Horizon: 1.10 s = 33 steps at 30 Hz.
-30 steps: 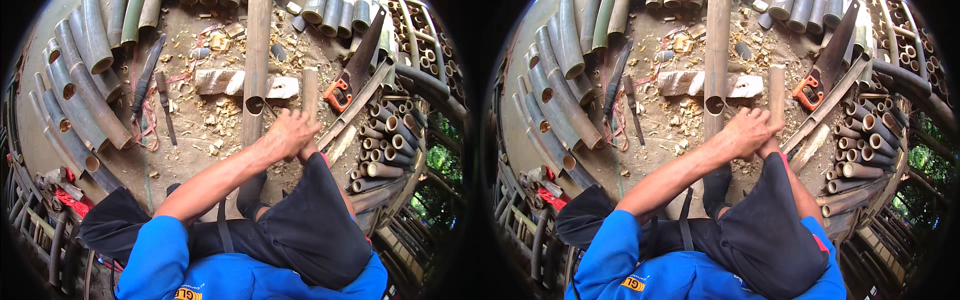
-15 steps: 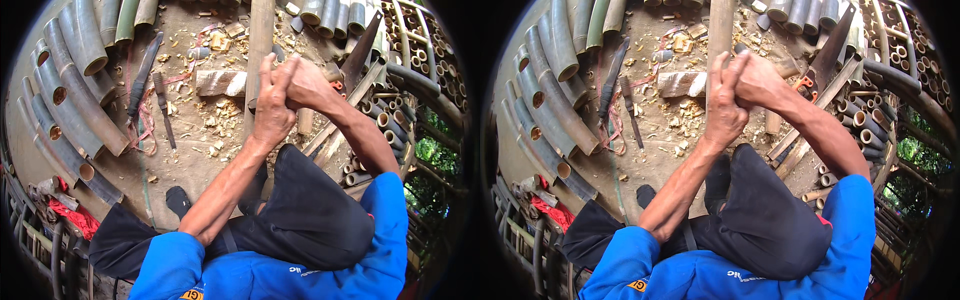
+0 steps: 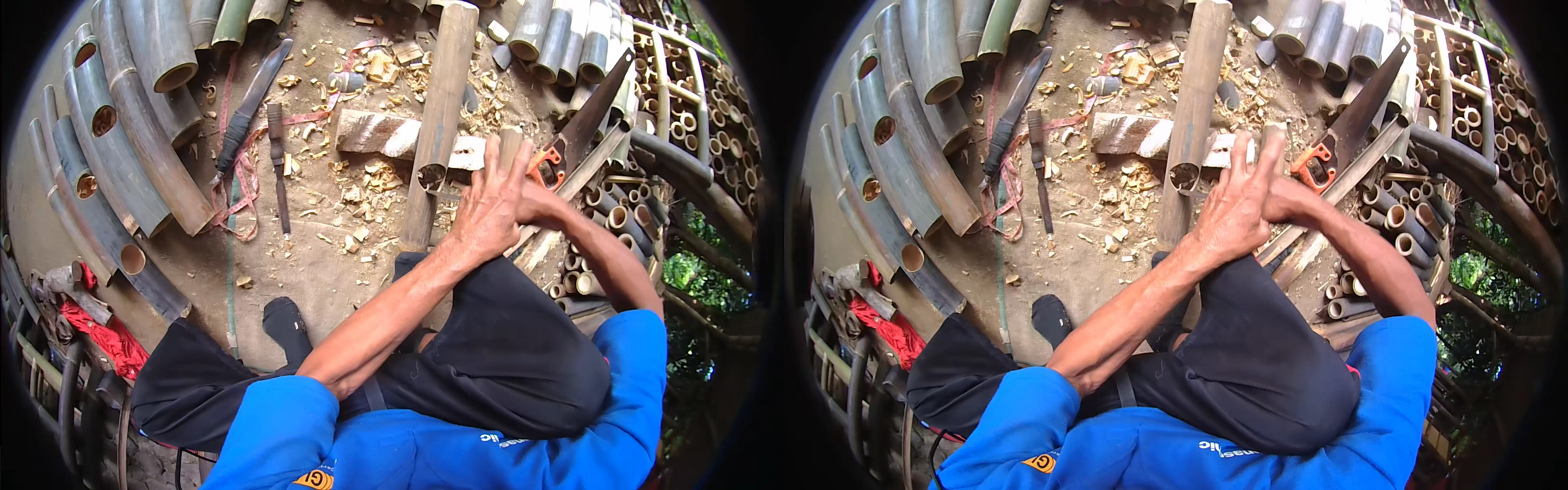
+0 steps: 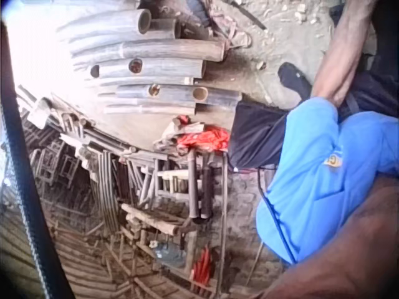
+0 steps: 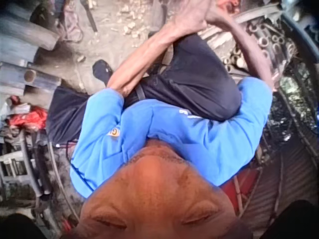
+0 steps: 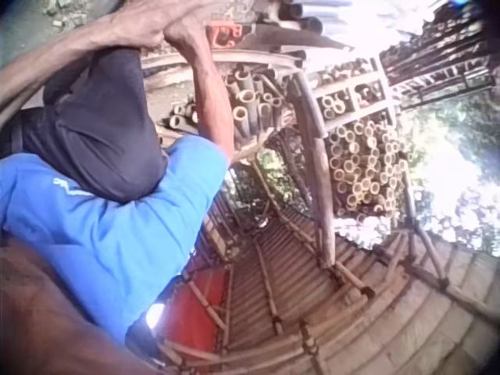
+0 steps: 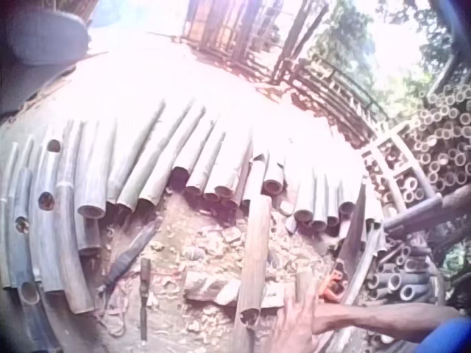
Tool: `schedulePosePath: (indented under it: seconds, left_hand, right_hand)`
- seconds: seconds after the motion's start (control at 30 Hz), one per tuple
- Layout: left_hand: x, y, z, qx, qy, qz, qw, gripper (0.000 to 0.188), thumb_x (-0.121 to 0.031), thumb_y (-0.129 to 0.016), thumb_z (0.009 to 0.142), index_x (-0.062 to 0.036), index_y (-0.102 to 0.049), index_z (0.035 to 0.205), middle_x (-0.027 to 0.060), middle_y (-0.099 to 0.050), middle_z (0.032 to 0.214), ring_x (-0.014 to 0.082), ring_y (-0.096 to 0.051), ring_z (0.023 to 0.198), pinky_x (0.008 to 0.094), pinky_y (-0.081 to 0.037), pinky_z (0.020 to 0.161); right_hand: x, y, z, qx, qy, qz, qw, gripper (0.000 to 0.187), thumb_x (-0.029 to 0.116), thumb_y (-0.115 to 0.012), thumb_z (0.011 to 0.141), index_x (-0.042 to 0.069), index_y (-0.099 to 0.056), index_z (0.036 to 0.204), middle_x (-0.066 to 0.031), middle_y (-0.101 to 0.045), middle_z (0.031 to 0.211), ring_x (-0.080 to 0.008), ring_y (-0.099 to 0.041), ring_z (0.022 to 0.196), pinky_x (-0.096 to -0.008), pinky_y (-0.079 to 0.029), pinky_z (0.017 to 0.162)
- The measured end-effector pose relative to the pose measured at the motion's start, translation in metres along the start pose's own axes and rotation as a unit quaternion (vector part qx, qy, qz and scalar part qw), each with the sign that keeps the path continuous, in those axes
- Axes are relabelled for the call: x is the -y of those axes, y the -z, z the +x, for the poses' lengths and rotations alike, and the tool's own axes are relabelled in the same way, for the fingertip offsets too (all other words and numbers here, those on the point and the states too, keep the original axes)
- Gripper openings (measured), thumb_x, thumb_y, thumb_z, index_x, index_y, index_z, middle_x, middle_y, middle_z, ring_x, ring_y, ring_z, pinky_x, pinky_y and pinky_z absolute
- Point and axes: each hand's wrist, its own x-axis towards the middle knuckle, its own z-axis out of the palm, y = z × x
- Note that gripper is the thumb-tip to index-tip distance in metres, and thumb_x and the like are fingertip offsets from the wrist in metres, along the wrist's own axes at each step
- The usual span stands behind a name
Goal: The person carves notches into bamboo poles with a knife and fits the sections together to assemble a wooden frame on the ground.
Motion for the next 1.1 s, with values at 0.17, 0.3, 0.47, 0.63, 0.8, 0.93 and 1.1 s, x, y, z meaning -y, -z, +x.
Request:
schedulePosePath:
  seconds: [0.17,0.3,0.47,0.63,0.8,0.93,1.1]
  left_hand:
    - [0.001,0.024,-0.009,0.133,0.001,0.015,0.991,0.112,-0.006,-0.080,0.064,-0.0232,-0.027,0.161,0.0364,-0.035,0.151,0.0523,-0.057,0.124,0.0510,-0.052,0.104]
    - [0.028,0.034,0.000,0.377,-0.045,0.118,0.917,0.102,-0.005,-0.081,0.055,-0.0189,-0.049,0.150,0.0233,-0.057,0.134,0.0411,-0.062,0.119,0.0469,-0.054,0.098]
    - [0.036,0.062,0.002,0.376,-0.129,0.095,0.912,0.094,-0.007,-0.077,0.054,-0.0137,-0.057,0.145,0.0175,-0.050,0.150,0.0381,-0.044,0.142,0.0474,-0.036,0.121]
    - [0.019,0.148,0.005,0.057,-0.078,-0.043,0.994,0.053,-0.020,-0.075,0.087,-0.0003,-0.062,0.135,0.0184,-0.067,0.127,0.0249,-0.066,0.114,0.0374,-0.054,0.100]
    - [-0.040,0.174,-0.037,0.060,-0.029,0.046,0.997,0.045,-0.022,-0.070,0.088,0.0016,-0.067,0.127,0.0175,-0.071,0.121,0.0227,-0.068,0.109,0.0353,-0.053,0.097]
    - [-0.030,0.174,-0.081,0.050,0.017,0.029,0.998,0.044,-0.023,-0.071,0.087,0.0002,-0.068,0.124,0.0121,-0.073,0.113,0.0189,-0.068,0.098,0.0326,-0.055,0.083]
    - [0.037,0.089,-0.136,0.017,0.148,-0.074,0.986,0.030,-0.013,-0.071,0.088,-0.0045,-0.071,0.117,0.0060,-0.073,0.102,0.0130,-0.067,0.089,0.0296,-0.053,0.073]
  right_hand:
    - [-0.030,-0.057,-0.003,-0.048,0.051,0.102,0.992,0.044,0.011,-0.073,0.084,0.003,-0.060,0.124,-0.0175,-0.064,0.123,-0.0285,-0.061,0.119,-0.0401,-0.050,0.099]
    - [-0.042,-0.125,0.034,-0.093,-0.061,0.011,0.994,0.028,0.009,-0.074,0.083,0.004,-0.064,0.109,-0.0097,-0.067,0.102,-0.0282,-0.064,0.102,-0.0406,-0.054,0.089]
    - [0.022,-0.150,0.028,-0.212,-0.076,0.531,0.817,0.016,0.021,-0.072,0.092,0.008,-0.063,0.087,-0.0052,-0.065,0.076,-0.0175,-0.063,0.061,-0.0307,-0.052,0.055]
    - [-0.007,-0.184,-0.006,-0.417,-0.031,0.273,0.866,0.034,0.034,-0.071,0.097,0.006,-0.058,0.083,-0.0034,-0.056,0.064,-0.0159,-0.058,0.057,-0.0325,-0.044,0.055]
    - [-0.086,-0.256,-0.021,-0.525,-0.201,0.046,0.826,0.037,0.027,-0.071,0.087,0.004,-0.055,0.112,-0.0236,-0.064,0.098,-0.0436,-0.065,0.093,-0.0530,-0.049,0.079]
    - [-0.087,-0.260,-0.005,-0.612,-0.165,0.006,0.773,0.045,0.028,-0.071,0.086,0.004,-0.054,0.120,-0.0217,-0.059,0.110,-0.0398,-0.061,0.101,-0.0517,-0.048,0.084]
    - [-0.093,-0.217,-0.007,-0.701,-0.223,0.002,0.678,0.066,0.029,-0.075,0.081,0.001,-0.049,0.134,-0.0217,-0.052,0.127,-0.0379,-0.053,0.118,-0.0545,-0.042,0.100]
